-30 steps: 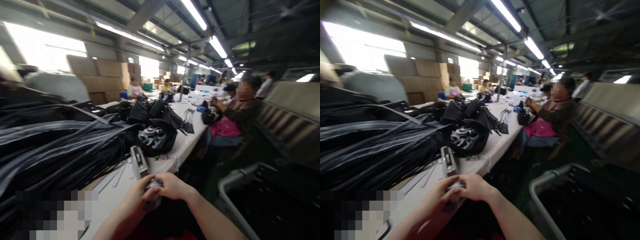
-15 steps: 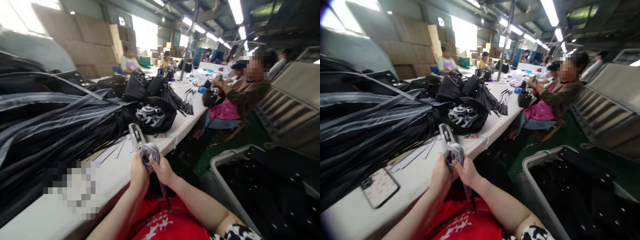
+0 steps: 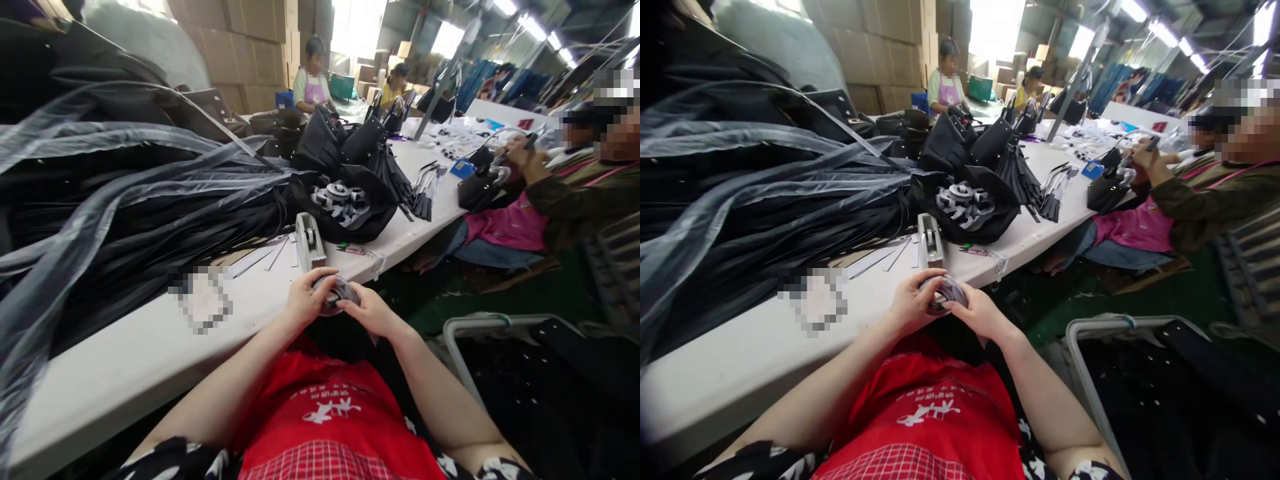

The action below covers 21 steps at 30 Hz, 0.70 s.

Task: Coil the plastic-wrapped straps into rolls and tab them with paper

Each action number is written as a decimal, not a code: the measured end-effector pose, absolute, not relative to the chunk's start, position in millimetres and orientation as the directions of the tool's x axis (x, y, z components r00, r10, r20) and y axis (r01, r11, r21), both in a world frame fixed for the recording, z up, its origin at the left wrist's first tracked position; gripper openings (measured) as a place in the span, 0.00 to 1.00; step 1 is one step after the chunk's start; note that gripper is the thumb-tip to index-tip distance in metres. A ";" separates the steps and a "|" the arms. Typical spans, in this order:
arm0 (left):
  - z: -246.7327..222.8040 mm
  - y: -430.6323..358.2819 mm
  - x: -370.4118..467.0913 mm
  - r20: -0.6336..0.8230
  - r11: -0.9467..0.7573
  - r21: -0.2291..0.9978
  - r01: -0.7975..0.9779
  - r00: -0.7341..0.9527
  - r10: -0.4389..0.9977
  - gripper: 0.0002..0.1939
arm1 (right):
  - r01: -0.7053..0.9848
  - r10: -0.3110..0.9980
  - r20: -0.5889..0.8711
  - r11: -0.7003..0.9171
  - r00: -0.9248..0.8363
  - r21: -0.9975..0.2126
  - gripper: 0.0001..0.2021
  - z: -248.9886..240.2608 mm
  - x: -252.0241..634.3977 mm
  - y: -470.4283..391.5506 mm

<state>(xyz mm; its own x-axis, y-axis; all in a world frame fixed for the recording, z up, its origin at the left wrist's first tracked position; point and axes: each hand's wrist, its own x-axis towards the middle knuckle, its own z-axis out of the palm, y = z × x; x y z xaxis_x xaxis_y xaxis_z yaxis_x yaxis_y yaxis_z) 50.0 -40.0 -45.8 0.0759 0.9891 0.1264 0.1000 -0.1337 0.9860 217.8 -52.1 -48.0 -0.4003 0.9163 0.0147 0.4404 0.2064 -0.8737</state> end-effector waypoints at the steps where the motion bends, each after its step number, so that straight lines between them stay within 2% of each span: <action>1: -49.9 -40.5 55.2 0.094 -0.094 0.995 0.019 -0.029 0.995 0.18 | 0.417 0.938 0.044 0.194 -0.343 -0.888 0.18 -56.8 209.2 -54.5; 4: -62.5 -44.5 69.2 -0.008 -0.046 0.977 -0.206 -0.256 0.967 0.22 | 0.340 0.983 0.100 0.147 -0.153 -0.929 0.21 -75.4 190.3 -59.1; 6: -70.1 -47.1 71.2 -0.038 -0.044 0.968 -0.249 -0.313 0.949 0.22 | 0.356 0.988 0.108 0.141 -0.112 -0.924 0.20 -75.3 189.4 -57.7; 8: -75.6 -48.1 64.4 -0.024 -0.020 0.984 -0.176 -0.247 0.969 0.23 | 0.439 0.968 0.056 0.163 -0.246 -0.884 0.19 -64.1 197.9 -53.0; 11: -79.2 -47.6 44.4 0.059 -0.066 0.990 0.122 0.063 0.996 0.23 | 0.565 0.821 -0.158 0.225 -0.548 -0.794 0.15 -37.4 215.6 -43.7; 13: -79.7 -47.5 32.2 0.088 -0.167 0.937 0.306 0.255 0.963 0.22 | 0.594 0.719 -0.272 0.238 -0.640 -0.769 0.14 -23.6 223.0 -38.1; 15: -79.9 -47.3 24.3 0.076 -0.207 0.900 0.382 0.330 0.941 0.23 | 0.589 0.701 -0.302 0.207 -0.646 -0.781 0.15 -18.5 226.0 -33.4; 18: -79.3 -44.9 18.2 0.060 -0.168 0.923 0.347 0.302 0.952 0.29 | 0.540 0.771 -0.276 0.103 -0.574 -0.835 0.18 -25.5 227.1 -27.5; 21: -76.5 -41.2 14.7 0.117 -0.202 0.918 0.341 0.255 0.960 0.25 | 0.514 0.813 -0.275 0.034 -0.512 -0.857 0.20 -36.8 226.8 -23.5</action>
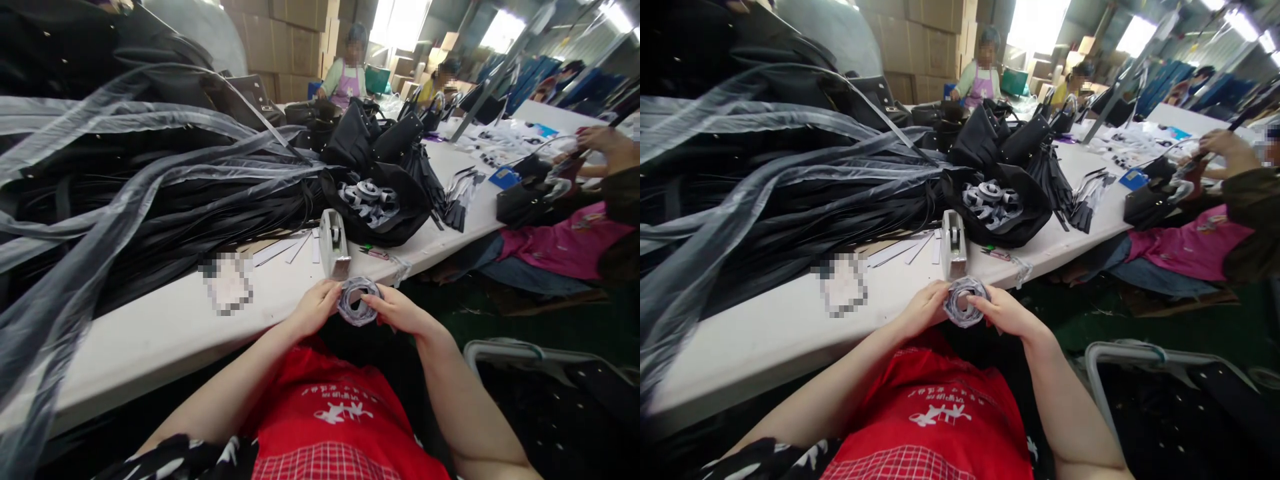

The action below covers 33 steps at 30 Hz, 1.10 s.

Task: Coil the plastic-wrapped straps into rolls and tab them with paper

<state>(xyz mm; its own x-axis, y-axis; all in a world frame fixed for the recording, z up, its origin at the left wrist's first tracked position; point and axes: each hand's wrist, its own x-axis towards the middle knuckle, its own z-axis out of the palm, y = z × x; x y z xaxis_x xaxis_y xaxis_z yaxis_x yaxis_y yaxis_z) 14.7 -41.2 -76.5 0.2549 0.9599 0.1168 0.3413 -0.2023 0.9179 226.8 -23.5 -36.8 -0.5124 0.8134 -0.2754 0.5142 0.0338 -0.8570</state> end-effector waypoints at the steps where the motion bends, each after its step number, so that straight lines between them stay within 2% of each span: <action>1: -75.6 -40.2 14.1 0.126 -0.215 0.907 0.363 0.253 0.959 0.22 | 0.529 0.819 -0.279 0.034 -0.501 -0.848 0.20 -39.1 225.7 -22.9; 4: -76.8 -38.0 14.2 0.068 -0.170 0.891 0.421 0.247 0.967 0.17 | 0.596 0.834 -0.280 0.072 -0.476 -0.799 0.18 -40.5 219.7 -22.8; 6: -81.9 -36.2 15.4 -0.001 -0.096 0.919 0.381 0.248 0.969 0.16 | 0.622 0.839 -0.281 0.084 -0.465 -0.779 0.18 -39.3 215.0 -23.3; 9: -92.3 -32.4 16.2 -0.052 -0.003 0.984 0.180 0.303 0.952 0.14 | 0.622 0.829 -0.301 0.071 -0.471 -0.779 0.17 -39.2 210.7 -23.1; 13: -99.8 -28.8 15.4 -0.089 0.122 0.990 -0.069 0.357 0.930 0.12 | 0.598 0.795 -0.348 0.022 -0.497 -0.802 0.16 -42.3 210.2 -22.4; 17: -98.3 -29.8 16.5 -0.125 0.225 0.950 -0.216 0.397 0.909 0.12 | 0.566 0.788 -0.365 -0.026 -0.496 -0.824 0.17 -44.5 211.1 -21.2; 22: -99.3 -31.3 18.1 -0.186 0.371 0.852 -0.370 0.449 0.874 0.18 | 0.566 0.779 -0.392 -0.059 -0.489 -0.822 0.19 -43.3 213.4 -20.0; 27: -101.8 -31.8 18.6 -0.259 0.476 0.798 -0.368 0.505 0.824 0.18 | 0.591 0.770 -0.415 -0.061 -0.485 -0.804 0.20 -42.1 216.4 -20.5; 33: -97.4 -35.9 26.1 -0.337 0.545 0.720 -0.430 0.469 0.816 0.20 | 0.618 0.804 -0.390 -0.036 -0.448 -0.785 0.21 -42.5 220.6 -19.6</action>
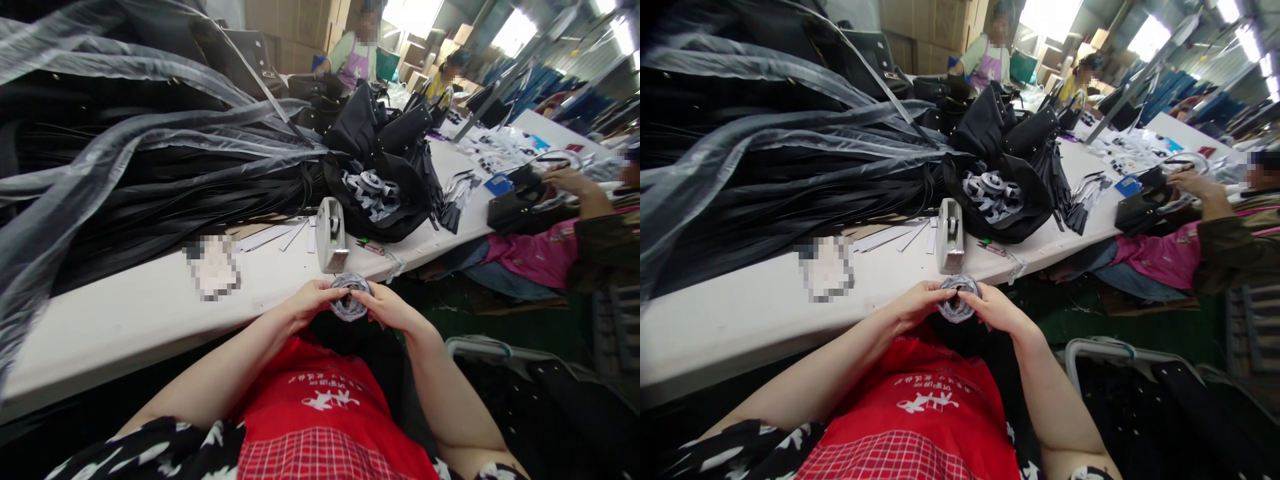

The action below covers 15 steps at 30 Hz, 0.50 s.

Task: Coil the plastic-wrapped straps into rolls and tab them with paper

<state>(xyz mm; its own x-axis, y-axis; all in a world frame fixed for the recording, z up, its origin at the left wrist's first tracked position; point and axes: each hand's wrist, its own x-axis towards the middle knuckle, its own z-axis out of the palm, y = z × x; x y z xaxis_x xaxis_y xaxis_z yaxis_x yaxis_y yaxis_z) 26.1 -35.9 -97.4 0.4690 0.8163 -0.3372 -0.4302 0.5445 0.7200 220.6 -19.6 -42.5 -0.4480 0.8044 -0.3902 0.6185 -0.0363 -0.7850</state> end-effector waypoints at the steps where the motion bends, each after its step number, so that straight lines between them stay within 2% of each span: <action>1: -96.7 -36.7 27.1 -0.340 0.553 0.704 -0.445 0.474 0.813 0.20 | 0.623 0.802 -0.395 -0.037 -0.447 -0.781 0.21 -41.9 221.0 -19.6; 9: -91.7 -38.9 26.9 -0.228 0.520 0.657 -0.546 0.513 0.827 0.14 | 0.617 0.759 -0.412 -0.017 -0.505 -0.787 0.19 -38.6 217.8 -22.0; 12: -87.6 -35.6 27.0 -0.242 0.409 0.784 -0.466 0.378 0.894 0.18 | 0.644 0.743 -0.409 0.038 -0.530 -0.764 0.18 -39.5 213.1 -22.2; 15: -81.8 -30.9 27.3 -0.162 0.240 0.944 -0.224 0.317 0.934 0.20 | 0.671 0.713 -0.431 0.074 -0.553 -0.738 0.18 -40.8 209.0 -22.1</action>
<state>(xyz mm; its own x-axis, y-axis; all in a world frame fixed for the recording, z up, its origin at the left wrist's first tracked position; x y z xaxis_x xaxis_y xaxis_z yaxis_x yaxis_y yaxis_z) 27.3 -30.9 -81.8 0.3174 0.9343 -0.1623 -0.2245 0.2403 0.9444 209.0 -22.1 -40.8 -0.5532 0.7126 -0.4314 0.6707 0.0738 -0.7381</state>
